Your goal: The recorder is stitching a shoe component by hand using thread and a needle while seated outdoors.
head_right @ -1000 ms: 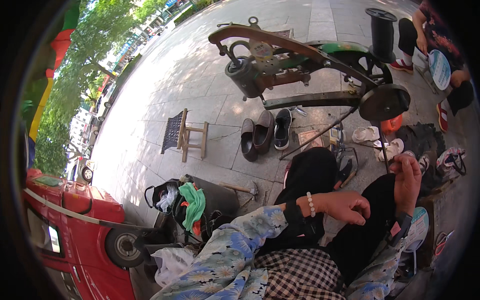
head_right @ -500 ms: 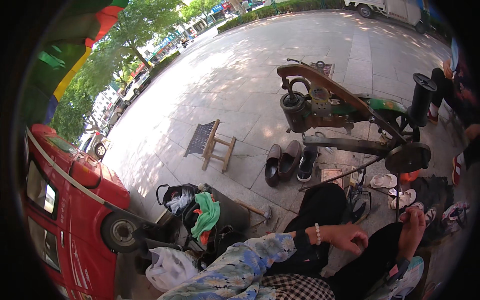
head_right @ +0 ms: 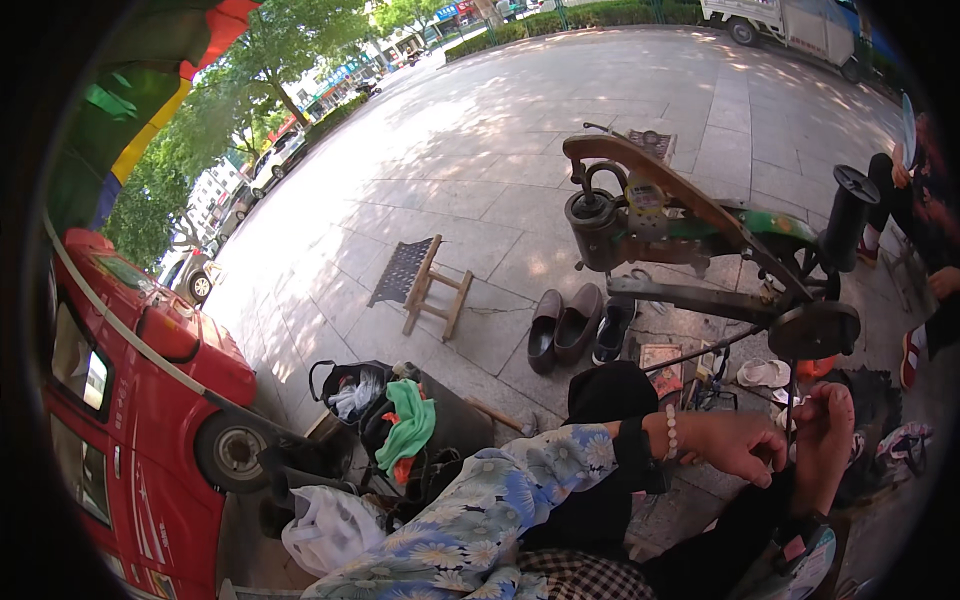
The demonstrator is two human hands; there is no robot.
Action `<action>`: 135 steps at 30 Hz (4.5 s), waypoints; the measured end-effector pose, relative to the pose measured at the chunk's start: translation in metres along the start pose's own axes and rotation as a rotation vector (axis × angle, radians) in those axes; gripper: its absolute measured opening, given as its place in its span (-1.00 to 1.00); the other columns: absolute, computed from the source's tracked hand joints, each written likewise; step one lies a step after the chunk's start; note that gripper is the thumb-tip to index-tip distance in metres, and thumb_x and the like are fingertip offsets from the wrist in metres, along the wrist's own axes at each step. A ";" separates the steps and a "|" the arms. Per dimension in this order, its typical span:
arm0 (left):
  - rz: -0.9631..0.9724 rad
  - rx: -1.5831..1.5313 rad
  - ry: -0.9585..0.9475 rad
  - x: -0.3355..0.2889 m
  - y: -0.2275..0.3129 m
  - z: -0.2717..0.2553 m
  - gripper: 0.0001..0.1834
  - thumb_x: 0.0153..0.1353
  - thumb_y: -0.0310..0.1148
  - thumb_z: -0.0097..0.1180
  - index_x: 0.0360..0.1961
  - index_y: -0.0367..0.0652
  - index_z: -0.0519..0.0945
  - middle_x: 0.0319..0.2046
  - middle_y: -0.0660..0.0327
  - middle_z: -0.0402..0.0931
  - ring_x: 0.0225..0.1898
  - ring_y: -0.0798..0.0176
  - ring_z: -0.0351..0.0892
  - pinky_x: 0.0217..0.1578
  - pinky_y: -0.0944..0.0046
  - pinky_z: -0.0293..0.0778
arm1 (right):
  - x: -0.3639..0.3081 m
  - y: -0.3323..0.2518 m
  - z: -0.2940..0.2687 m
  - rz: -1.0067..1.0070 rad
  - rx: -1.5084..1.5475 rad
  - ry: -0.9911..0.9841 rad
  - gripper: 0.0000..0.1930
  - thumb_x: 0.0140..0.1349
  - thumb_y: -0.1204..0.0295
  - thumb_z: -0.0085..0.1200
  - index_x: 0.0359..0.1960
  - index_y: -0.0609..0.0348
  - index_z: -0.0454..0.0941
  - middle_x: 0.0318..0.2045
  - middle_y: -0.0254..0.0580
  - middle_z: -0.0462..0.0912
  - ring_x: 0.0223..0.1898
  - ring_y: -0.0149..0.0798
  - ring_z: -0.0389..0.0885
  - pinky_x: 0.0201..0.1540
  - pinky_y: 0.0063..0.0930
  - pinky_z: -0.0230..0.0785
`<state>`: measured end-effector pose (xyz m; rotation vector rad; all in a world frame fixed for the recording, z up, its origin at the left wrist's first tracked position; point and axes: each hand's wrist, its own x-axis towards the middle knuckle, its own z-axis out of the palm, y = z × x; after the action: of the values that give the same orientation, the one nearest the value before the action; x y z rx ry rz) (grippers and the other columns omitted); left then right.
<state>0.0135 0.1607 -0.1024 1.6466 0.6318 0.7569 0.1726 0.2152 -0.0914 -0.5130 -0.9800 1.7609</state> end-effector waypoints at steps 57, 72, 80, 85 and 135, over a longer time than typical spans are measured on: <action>0.007 -0.320 0.637 -0.001 -0.083 -0.028 -0.81 0.24 -0.35 -0.23 -0.34 -0.22 0.40 -0.46 0.33 0.42 -0.39 0.51 0.32 -0.34 0.48 0.29 | 0.008 0.098 -0.002 0.282 -0.302 0.028 -0.43 0.19 0.14 -0.09 0.16 0.18 0.15 0.04 -0.16 0.30 0.04 -0.27 0.34 0.01 -0.38 0.25; -0.022 -0.210 0.726 0.002 -0.094 -0.028 -0.82 0.21 -0.42 -0.19 -0.30 -0.30 0.43 -0.45 0.31 0.41 -0.39 0.52 0.32 -0.37 0.46 0.31 | 0.011 0.095 -0.007 0.301 -0.286 0.008 -0.49 0.17 0.27 -0.05 0.13 0.21 0.20 0.02 -0.19 0.35 0.02 -0.30 0.37 -0.01 -0.39 0.28; -0.107 -0.272 0.754 -0.001 -0.089 -0.029 -0.76 0.17 -0.36 -0.16 -0.37 -0.32 0.49 -0.50 0.25 0.45 -0.42 0.44 0.39 -0.39 0.40 0.34 | 0.009 0.096 -0.005 0.334 -0.311 0.041 -0.53 0.18 0.28 -0.07 0.10 0.20 0.24 0.00 -0.22 0.36 0.00 -0.32 0.38 -0.04 -0.42 0.29; -0.083 -0.255 0.756 0.001 -0.094 -0.029 -0.78 0.20 -0.36 -0.19 -0.40 -0.29 0.45 -0.52 0.34 0.40 -0.44 0.53 0.30 -0.44 0.47 0.30 | 0.010 0.099 -0.009 0.323 -0.310 0.029 -0.54 0.19 0.28 -0.08 0.10 0.20 0.25 0.00 -0.22 0.37 0.00 -0.32 0.38 -0.04 -0.43 0.29; -0.058 -0.412 0.603 -0.009 -0.066 -0.037 -0.33 -0.05 -0.25 0.23 0.04 -0.37 0.26 -0.09 0.14 0.34 -0.07 0.32 0.35 -0.03 0.33 0.32 | 0.009 0.091 -0.003 0.359 -0.231 -0.094 -0.21 0.02 0.06 0.13 0.21 0.15 0.06 0.01 -0.15 0.33 0.01 -0.24 0.38 -0.04 -0.34 0.33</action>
<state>-0.0207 0.1905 -0.1636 1.0114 0.8679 1.2638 0.1196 0.2101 -0.1663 -0.7989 -1.2248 2.0132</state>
